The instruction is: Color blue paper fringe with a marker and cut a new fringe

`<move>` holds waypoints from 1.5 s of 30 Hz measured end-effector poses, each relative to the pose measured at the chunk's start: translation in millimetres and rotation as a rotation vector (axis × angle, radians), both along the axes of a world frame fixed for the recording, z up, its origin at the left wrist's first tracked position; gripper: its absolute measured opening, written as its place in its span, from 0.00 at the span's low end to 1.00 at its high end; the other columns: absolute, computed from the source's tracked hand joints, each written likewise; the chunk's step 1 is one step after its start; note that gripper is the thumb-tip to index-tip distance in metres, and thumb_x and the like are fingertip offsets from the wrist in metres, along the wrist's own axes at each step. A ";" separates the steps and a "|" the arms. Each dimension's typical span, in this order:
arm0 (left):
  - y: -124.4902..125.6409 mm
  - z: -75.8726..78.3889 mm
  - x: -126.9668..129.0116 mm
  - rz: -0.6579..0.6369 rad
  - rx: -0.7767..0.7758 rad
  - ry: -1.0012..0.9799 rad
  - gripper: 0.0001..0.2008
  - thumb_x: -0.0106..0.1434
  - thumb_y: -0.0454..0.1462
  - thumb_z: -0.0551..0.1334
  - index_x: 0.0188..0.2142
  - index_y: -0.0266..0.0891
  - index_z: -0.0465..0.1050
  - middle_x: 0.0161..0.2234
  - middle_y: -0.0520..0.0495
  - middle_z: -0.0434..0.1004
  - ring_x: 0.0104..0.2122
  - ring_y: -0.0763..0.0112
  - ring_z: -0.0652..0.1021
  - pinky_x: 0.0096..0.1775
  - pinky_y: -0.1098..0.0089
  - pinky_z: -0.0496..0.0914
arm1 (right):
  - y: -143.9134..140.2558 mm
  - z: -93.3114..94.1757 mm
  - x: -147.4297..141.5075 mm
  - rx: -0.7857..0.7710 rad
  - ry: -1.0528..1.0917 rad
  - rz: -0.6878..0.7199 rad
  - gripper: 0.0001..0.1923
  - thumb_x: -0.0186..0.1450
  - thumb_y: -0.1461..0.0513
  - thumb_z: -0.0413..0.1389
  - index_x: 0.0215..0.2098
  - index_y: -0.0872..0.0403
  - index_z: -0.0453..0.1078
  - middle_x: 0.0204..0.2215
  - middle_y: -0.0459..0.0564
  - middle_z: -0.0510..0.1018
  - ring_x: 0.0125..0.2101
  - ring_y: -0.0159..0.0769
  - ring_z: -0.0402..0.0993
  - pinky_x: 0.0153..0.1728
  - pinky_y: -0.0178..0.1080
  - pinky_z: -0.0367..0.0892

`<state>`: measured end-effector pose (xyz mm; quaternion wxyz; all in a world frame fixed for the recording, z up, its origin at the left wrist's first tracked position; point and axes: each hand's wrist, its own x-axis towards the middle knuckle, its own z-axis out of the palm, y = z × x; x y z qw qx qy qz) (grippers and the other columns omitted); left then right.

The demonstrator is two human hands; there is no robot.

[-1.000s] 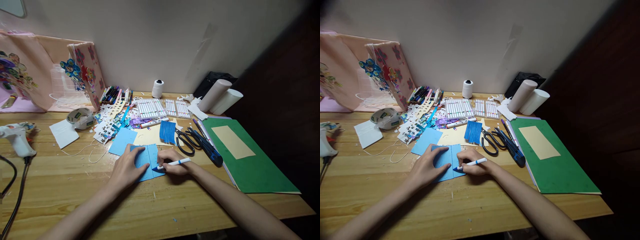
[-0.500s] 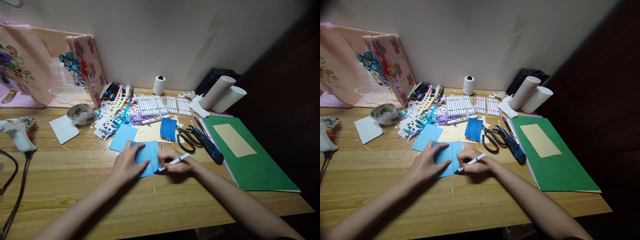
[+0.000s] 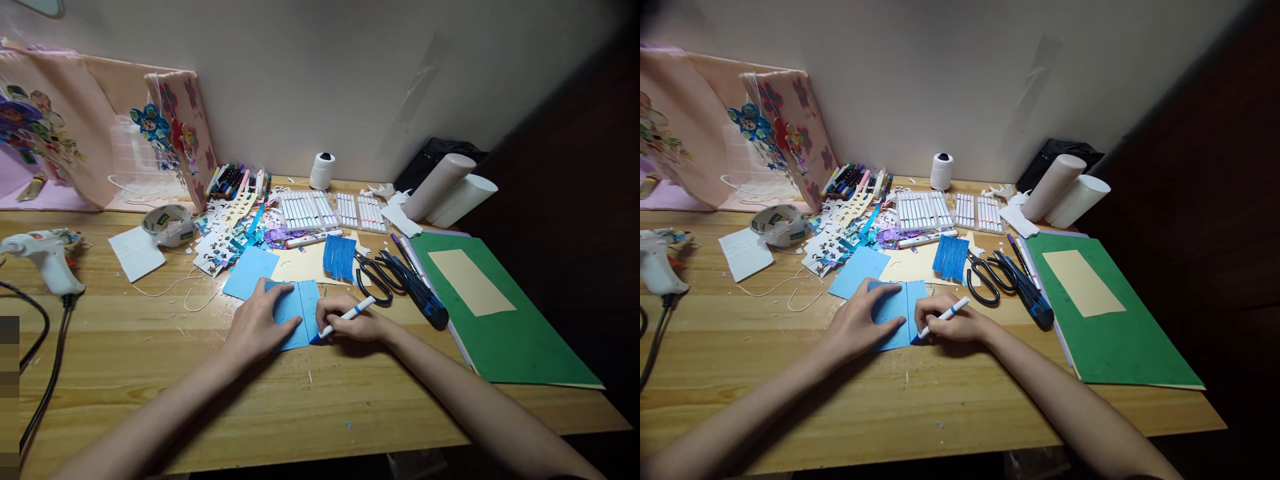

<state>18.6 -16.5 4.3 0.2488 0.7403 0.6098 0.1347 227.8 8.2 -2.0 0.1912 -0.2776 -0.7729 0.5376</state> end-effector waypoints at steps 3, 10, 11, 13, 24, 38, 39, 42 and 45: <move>-0.3 1.1 -0.1 -0.002 0.006 0.002 0.24 0.56 0.46 0.62 0.52 0.46 0.66 0.47 0.44 0.64 0.41 0.56 0.74 0.41 0.57 0.70 | 0.7 -4.4 0.4 0.006 0.001 -0.043 0.10 0.59 0.62 0.45 0.23 0.55 0.65 0.18 0.46 0.72 0.19 0.31 0.68 0.22 0.32 0.61; -1.0 -0.4 -0.6 -0.007 0.016 -0.005 0.24 0.56 0.46 0.62 0.52 0.46 0.66 0.46 0.44 0.64 0.41 0.56 0.74 0.41 0.58 0.70 | 2.3 -8.2 1.0 0.076 0.018 -0.142 0.12 0.61 0.62 0.45 0.23 0.55 0.65 0.19 0.45 0.70 0.20 0.30 0.67 0.22 0.32 0.61; -1.1 -1.3 -0.4 -0.007 0.019 -0.010 0.24 0.56 0.46 0.62 0.52 0.46 0.66 0.46 0.44 0.64 0.41 0.56 0.74 0.41 0.57 0.70 | 2.5 -8.5 1.1 0.083 0.023 -0.159 0.12 0.62 0.62 0.45 0.24 0.55 0.65 0.19 0.45 0.70 0.20 0.30 0.67 0.23 0.32 0.61; -1.1 -3.2 -0.4 -0.004 0.020 -0.021 0.24 0.55 0.46 0.62 0.52 0.46 0.66 0.46 0.44 0.64 0.41 0.56 0.74 0.41 0.57 0.70 | 2.7 -10.1 1.4 0.077 0.043 -0.195 0.12 0.63 0.62 0.45 0.25 0.55 0.65 0.21 0.45 0.70 0.21 0.30 0.67 0.23 0.32 0.62; 22.1 23.2 -38.6 0.207 0.152 -0.499 0.16 0.62 0.43 0.55 0.46 0.41 0.71 0.48 0.46 0.71 0.49 0.60 0.70 0.54 0.58 0.59 | 9.6 3.7 17.5 0.386 -0.086 -0.301 0.09 0.66 0.62 0.51 0.44 0.49 0.69 0.41 0.51 0.78 0.41 0.41 0.74 0.41 0.44 0.68; 6.1 5.0 -22.0 -0.038 -0.026 -0.395 0.11 0.58 0.39 0.58 0.40 0.42 0.73 0.41 0.45 0.74 0.45 0.60 0.73 0.50 0.59 0.64 | 2.7 16.7 16.9 0.641 -0.397 0.052 0.36 0.55 0.48 0.62 0.57 0.50 0.61 0.57 0.56 0.67 0.54 0.48 0.64 0.53 0.49 0.61; 4.9 2.8 -21.4 -0.049 -0.029 -0.385 0.11 0.58 0.39 0.58 0.40 0.42 0.73 0.41 0.45 0.73 0.44 0.60 0.73 0.49 0.59 0.64 | 2.7 16.3 17.0 0.644 -0.405 0.050 0.36 0.55 0.48 0.62 0.57 0.51 0.61 0.57 0.56 0.67 0.54 0.49 0.64 0.53 0.49 0.61; 4.3 -2.2 -21.6 -0.075 -0.056 -0.365 0.10 0.58 0.39 0.58 0.40 0.43 0.73 0.41 0.45 0.73 0.44 0.60 0.72 0.49 0.59 0.64 | 2.8 15.0 16.7 0.645 -0.422 0.050 0.35 0.55 0.47 0.61 0.57 0.51 0.61 0.56 0.56 0.67 0.54 0.48 0.64 0.53 0.48 0.60; 5.0 -3.8 -22.8 -0.097 -0.073 -0.346 0.10 0.60 0.38 0.57 0.40 0.43 0.72 0.41 0.45 0.72 0.45 0.60 0.72 0.49 0.58 0.64 | 3.4 14.5 16.0 0.638 -0.406 0.054 0.34 0.56 0.48 0.61 0.56 0.52 0.62 0.56 0.56 0.67 0.53 0.47 0.66 0.53 0.48 0.61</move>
